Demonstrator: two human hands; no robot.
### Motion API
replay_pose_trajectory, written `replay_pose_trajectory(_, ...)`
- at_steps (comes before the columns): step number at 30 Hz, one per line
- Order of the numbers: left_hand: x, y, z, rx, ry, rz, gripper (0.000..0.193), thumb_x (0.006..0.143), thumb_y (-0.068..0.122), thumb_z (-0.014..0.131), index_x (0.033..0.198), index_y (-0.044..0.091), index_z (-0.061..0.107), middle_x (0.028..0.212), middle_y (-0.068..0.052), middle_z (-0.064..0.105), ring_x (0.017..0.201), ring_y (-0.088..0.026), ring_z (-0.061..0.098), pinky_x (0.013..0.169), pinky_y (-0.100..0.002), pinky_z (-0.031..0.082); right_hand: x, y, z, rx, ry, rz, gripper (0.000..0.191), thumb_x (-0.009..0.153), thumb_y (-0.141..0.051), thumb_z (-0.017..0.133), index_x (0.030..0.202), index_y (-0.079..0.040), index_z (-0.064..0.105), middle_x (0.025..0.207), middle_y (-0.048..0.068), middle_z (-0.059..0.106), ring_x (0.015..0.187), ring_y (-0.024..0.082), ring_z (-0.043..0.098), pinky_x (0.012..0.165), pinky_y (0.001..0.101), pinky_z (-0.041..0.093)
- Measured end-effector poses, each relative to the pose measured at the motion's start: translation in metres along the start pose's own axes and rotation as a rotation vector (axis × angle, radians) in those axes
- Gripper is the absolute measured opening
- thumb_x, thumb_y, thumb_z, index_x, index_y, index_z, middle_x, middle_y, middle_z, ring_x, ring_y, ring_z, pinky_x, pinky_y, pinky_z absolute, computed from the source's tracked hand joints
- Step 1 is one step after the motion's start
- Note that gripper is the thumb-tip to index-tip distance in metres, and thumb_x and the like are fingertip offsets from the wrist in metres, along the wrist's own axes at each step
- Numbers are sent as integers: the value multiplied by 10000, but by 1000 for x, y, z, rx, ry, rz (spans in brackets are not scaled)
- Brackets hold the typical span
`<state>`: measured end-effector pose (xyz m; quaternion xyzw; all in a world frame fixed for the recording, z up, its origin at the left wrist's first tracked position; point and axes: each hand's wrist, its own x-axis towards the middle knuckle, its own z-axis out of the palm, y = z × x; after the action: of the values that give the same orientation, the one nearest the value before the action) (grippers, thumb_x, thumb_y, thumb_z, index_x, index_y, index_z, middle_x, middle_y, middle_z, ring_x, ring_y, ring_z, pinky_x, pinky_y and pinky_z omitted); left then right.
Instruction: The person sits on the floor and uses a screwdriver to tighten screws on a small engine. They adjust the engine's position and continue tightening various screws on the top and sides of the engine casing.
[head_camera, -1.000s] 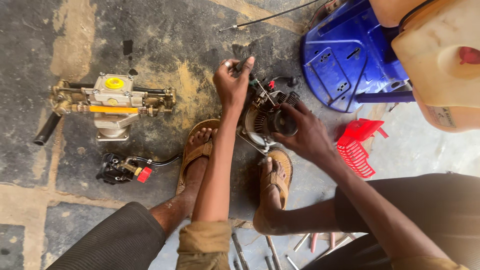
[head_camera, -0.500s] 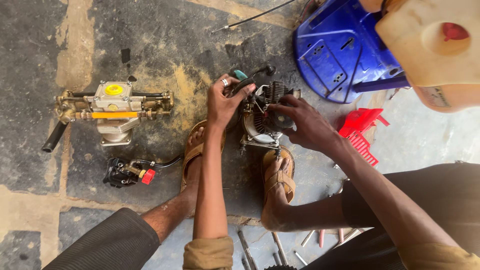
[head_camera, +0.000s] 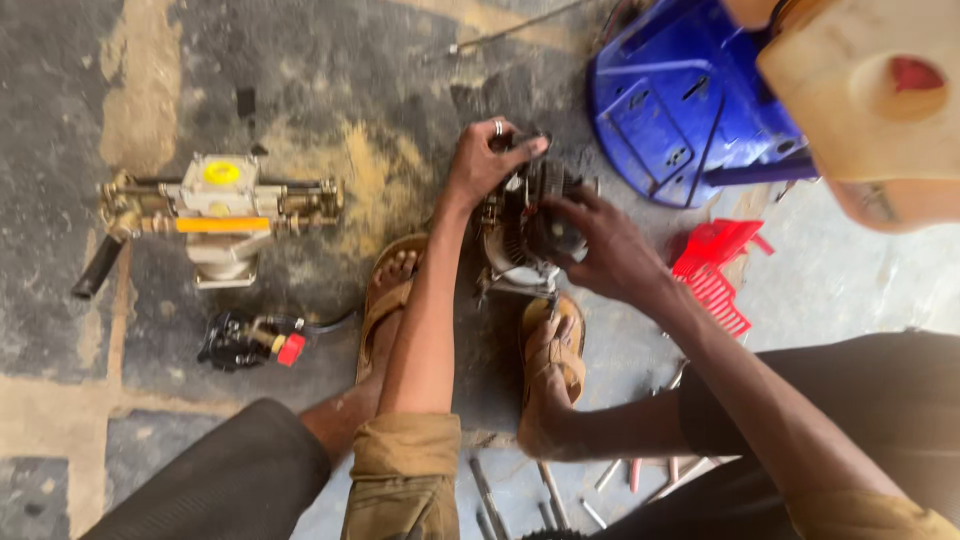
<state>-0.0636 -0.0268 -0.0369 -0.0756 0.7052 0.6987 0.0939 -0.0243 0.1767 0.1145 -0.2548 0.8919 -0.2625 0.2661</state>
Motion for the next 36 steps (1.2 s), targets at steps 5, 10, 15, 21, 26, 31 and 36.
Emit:
replay_pose_trajectory(5,-17,-3,-7,45,69,-54,360,827,430,845,824,74,791,607,17,665,497,-61,505,460,-251,324,1,1,-3,1,-7,-14,678,771,-213,841,1387,-73,594,1189,176,632,1051,351,688,934,459,566)
replay_pose_trajectory(10,-41,-12,-11,-46,180,-124,396,839,468,827,834,74,788,614,25,645,498,-40,471,460,-243,302,3,-1,-6,-19,0,-1,682,766,-250,846,1380,-65,612,1148,192,630,1043,330,682,942,425,561)
replay_pose_trajectory(15,-46,-12,-4,-74,198,-69,433,853,510,795,874,78,778,649,25,680,519,-42,516,469,-219,338,9,-16,-2,-71,-21,123,706,762,-338,849,1373,-68,620,1122,173,644,1020,329,685,923,460,549)
replay_pose_trajectory(21,-51,-3,-3,-115,276,33,445,861,505,800,865,63,759,713,27,705,591,-38,630,513,-215,470,14,-29,4,-137,-8,158,727,765,-362,839,1387,-63,610,1132,182,627,1013,349,672,914,480,543)
replay_pose_trajectory(26,-51,-6,-7,-67,357,3,410,887,461,787,834,58,743,699,6,653,563,-57,579,500,-239,420,16,-36,11,-173,-4,180,805,737,-407,854,1401,-45,574,1131,197,615,997,367,658,884,501,531)
replay_pose_trajectory(31,-53,-16,-2,-193,444,82,435,917,470,766,816,54,687,749,9,612,591,-50,563,512,-242,431,11,-43,15,-207,-24,178,765,774,-391,833,1423,-70,586,1124,190,625,1001,364,660,886,513,528)
replay_pose_trajectory(36,-48,-22,-4,-246,524,4,433,880,479,748,805,63,654,729,22,584,535,-72,528,437,-265,430,10,-46,15,-156,-18,127,756,746,-334,864,1396,-53,599,1136,185,650,982,360,692,890,498,550)
